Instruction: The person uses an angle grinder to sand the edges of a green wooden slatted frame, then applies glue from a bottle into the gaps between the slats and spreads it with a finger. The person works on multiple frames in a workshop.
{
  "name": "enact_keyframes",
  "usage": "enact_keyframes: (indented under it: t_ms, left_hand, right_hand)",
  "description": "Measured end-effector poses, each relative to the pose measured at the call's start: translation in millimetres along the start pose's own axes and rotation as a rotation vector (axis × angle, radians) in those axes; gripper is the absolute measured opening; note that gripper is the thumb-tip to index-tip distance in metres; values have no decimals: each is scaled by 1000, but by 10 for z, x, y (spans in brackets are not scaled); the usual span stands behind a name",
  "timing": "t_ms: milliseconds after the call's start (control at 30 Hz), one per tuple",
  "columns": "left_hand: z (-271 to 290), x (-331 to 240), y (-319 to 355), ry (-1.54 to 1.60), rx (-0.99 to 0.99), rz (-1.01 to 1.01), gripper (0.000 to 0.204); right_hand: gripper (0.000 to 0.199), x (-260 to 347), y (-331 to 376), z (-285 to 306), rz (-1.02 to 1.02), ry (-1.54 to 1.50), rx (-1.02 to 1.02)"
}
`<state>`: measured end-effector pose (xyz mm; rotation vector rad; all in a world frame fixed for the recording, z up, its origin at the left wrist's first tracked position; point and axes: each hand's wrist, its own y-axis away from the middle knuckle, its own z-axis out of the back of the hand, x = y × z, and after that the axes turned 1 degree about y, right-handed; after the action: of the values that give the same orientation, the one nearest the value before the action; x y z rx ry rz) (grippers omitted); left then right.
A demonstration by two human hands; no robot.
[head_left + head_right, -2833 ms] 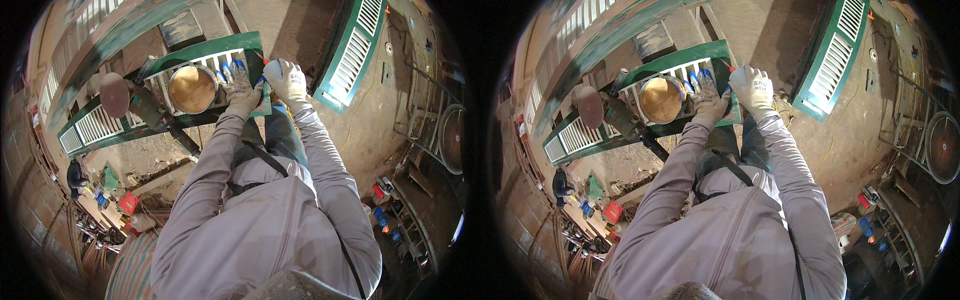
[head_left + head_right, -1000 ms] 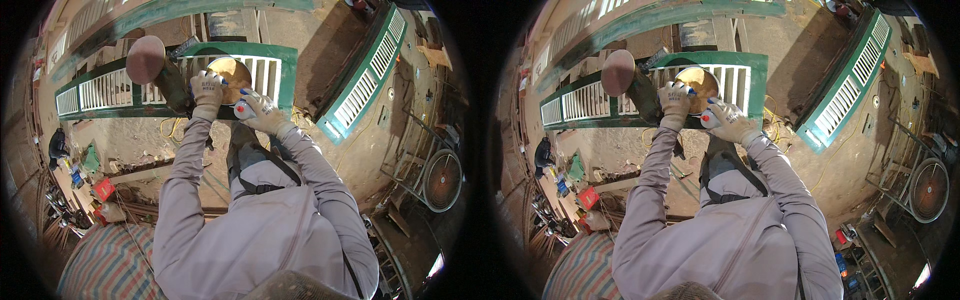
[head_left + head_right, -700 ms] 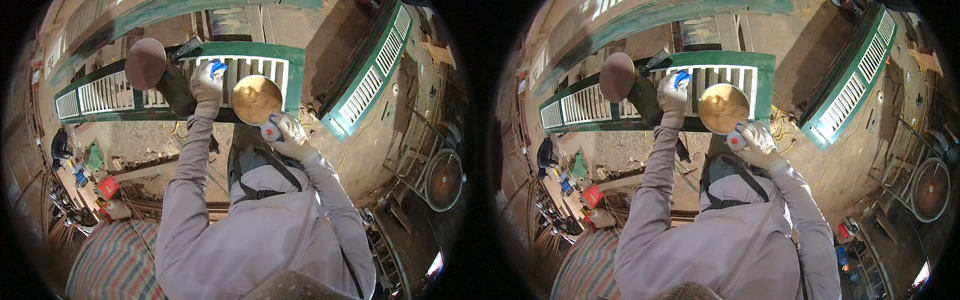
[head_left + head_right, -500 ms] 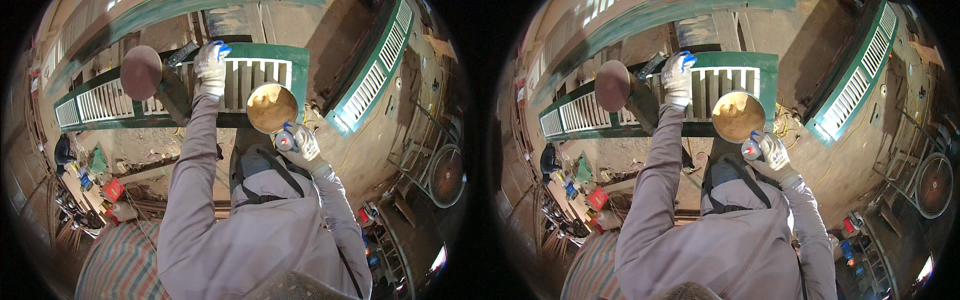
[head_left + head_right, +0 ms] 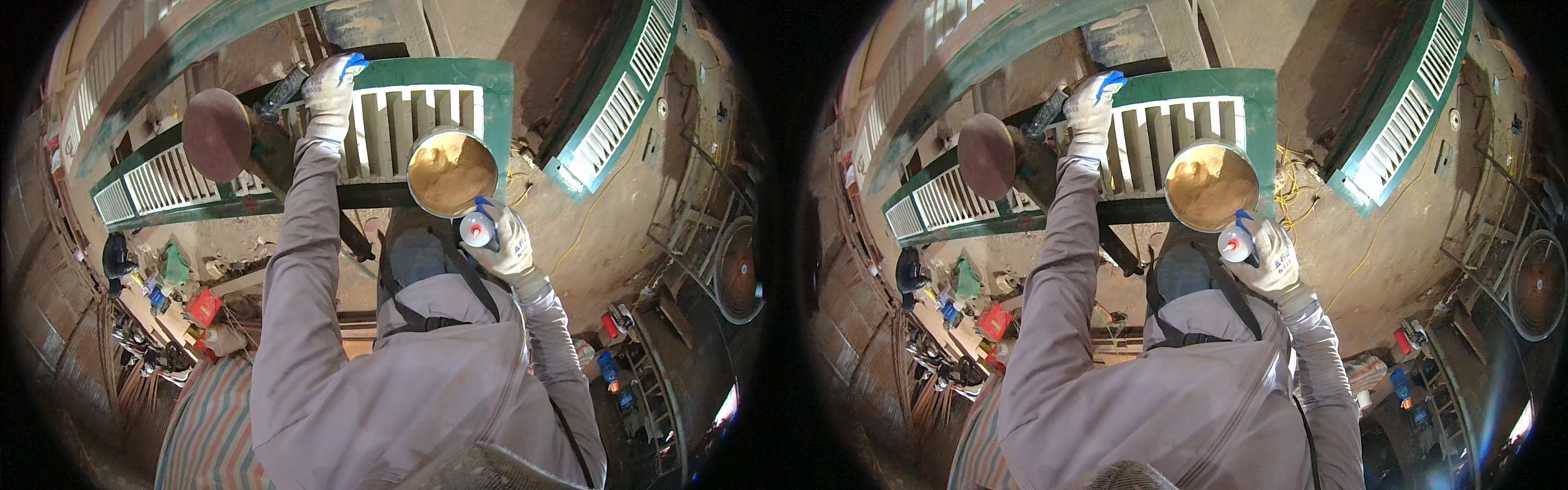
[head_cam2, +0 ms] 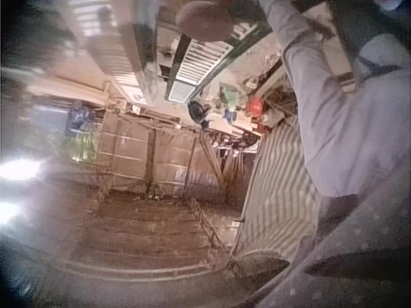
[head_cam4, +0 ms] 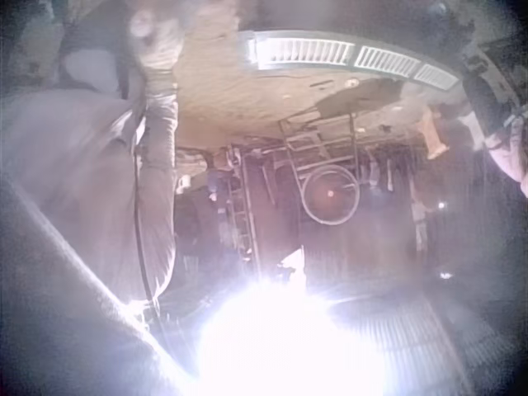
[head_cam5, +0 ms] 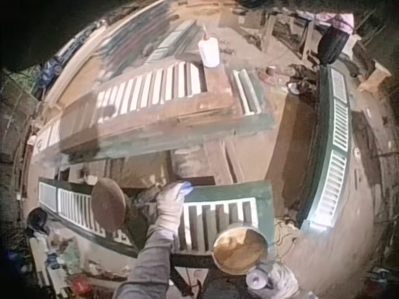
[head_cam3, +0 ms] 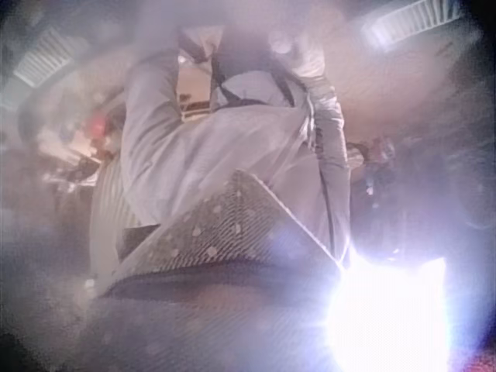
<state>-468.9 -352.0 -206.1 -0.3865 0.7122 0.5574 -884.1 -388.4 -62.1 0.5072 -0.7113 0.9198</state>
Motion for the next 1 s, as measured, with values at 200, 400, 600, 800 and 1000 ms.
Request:
enact_keyframes:
  t_ms: [200,400,600,800,1000]
  left_hand:
    - [-27,49,-25,-58,53,-59,20]
    - [72,158,-19,26,141,-161,29]
    - [142,92,-42,46,360,55,35]
    - [290,62,-114,49,486,77,38]
    - [333,110,-87,56,502,51,65]
  right_hand:
    - [80,37,18,-22,-78,-66,-3]
    - [80,26,-5,52,-80,-141,-67]
    - [79,-143,-15,343,-11,-156,-47]
    - [75,-439,-27,662,-11,-169,-164]
    - [68,-332,-82,810,-146,-183,-210]
